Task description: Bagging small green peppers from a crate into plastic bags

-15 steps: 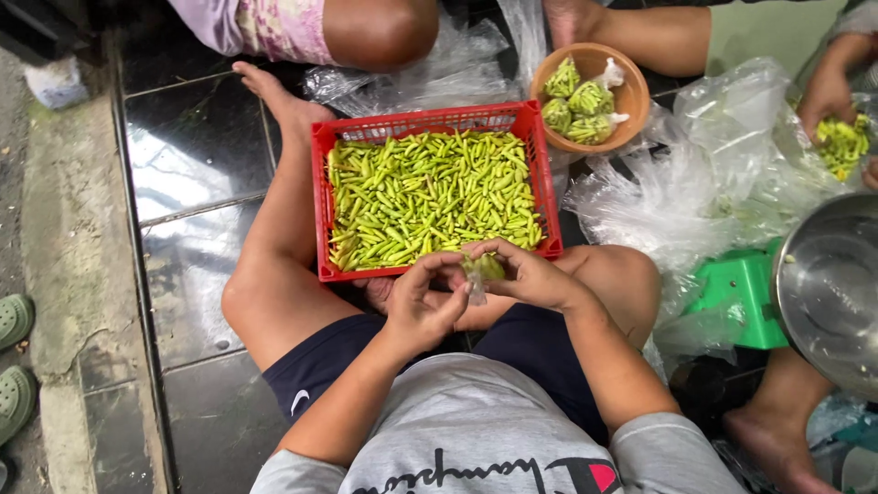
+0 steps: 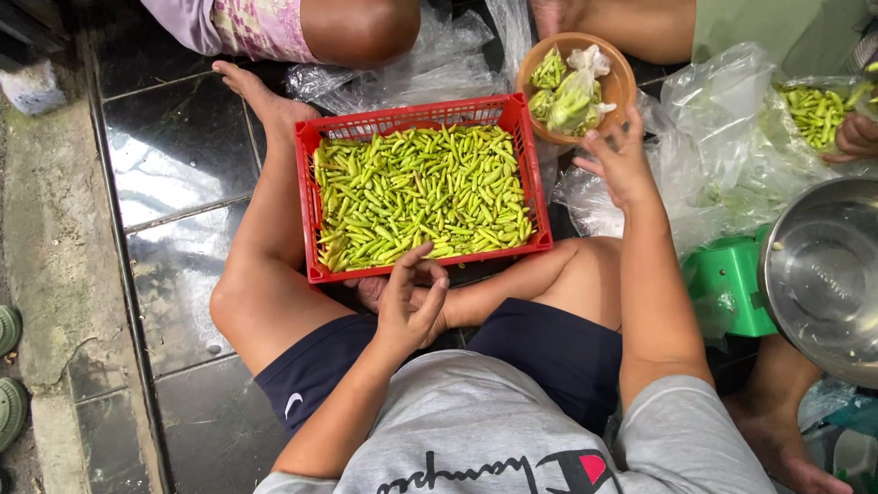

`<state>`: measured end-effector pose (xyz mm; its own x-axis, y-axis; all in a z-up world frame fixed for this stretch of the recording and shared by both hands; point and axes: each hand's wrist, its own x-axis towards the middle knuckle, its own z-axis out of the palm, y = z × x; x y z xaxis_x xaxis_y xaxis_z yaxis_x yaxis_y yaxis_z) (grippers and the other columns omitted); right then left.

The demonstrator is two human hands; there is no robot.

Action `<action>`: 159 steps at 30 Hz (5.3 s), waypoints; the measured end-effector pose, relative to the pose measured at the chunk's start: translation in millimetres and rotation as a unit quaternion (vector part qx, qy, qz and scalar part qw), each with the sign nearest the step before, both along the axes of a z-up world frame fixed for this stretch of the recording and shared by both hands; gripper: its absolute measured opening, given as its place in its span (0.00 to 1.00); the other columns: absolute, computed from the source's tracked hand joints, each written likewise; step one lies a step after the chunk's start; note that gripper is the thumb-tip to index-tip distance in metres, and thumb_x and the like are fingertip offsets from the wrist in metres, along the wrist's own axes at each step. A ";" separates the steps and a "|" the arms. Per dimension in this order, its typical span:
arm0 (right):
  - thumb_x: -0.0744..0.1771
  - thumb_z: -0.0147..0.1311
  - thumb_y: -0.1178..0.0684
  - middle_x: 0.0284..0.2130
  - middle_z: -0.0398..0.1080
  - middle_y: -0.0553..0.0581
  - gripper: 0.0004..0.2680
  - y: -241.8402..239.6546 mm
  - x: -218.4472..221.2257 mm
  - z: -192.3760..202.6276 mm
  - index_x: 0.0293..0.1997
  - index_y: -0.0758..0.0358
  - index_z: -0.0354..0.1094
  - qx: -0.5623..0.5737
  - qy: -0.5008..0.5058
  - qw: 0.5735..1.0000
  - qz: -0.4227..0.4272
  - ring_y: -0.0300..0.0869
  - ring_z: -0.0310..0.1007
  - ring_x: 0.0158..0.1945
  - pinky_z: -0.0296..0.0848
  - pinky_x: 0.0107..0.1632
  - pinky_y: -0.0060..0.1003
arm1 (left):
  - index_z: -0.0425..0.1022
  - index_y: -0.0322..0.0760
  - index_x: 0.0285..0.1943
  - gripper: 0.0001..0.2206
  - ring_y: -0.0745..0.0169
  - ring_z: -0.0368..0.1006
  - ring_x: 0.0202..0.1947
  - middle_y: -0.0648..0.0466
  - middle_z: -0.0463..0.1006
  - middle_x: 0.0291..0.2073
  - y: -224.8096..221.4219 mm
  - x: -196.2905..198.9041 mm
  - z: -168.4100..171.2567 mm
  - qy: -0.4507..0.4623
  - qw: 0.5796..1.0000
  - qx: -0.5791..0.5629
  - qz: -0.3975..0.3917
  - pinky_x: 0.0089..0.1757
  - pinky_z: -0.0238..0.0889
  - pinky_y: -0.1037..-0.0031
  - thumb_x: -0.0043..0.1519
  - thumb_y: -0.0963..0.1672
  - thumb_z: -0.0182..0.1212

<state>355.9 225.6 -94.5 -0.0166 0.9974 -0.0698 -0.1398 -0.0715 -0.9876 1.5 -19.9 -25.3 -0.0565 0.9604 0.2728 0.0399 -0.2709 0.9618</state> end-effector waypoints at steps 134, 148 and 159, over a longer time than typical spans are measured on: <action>0.60 0.60 0.63 0.51 0.62 0.56 0.17 -169.8 -190.0 6.1 0.51 0.54 0.68 0.192 -0.500 0.841 0.073 0.57 0.73 0.46 0.75 0.48 0.53 | 0.70 0.47 0.50 0.19 0.48 0.75 0.39 0.53 0.73 0.35 25.7 -10.4 -63.0 0.363 0.925 -0.003 0.114 0.39 0.70 0.61 0.50 0.44 0.68; 0.59 0.64 0.57 0.48 0.69 0.52 0.26 -168.3 -191.6 52.7 0.65 0.51 0.63 0.206 -0.576 0.766 0.198 0.53 0.73 0.51 0.67 0.53 0.51 | 0.72 0.51 0.34 0.04 0.59 0.73 0.29 0.60 0.69 0.24 34.4 -11.5 -61.6 0.446 0.871 0.135 0.154 0.32 0.65 0.70 0.58 0.46 0.64; 0.65 0.54 0.54 0.41 0.78 0.49 0.10 -187.6 -190.4 38.6 0.50 0.54 0.70 0.314 -0.642 0.682 0.156 0.37 0.78 0.47 0.35 0.74 0.65 | 0.74 0.45 0.57 0.25 0.44 0.73 0.47 0.48 0.75 0.42 34.3 -32.5 -15.7 0.273 0.961 0.012 -0.029 0.48 0.64 0.57 0.58 0.59 0.64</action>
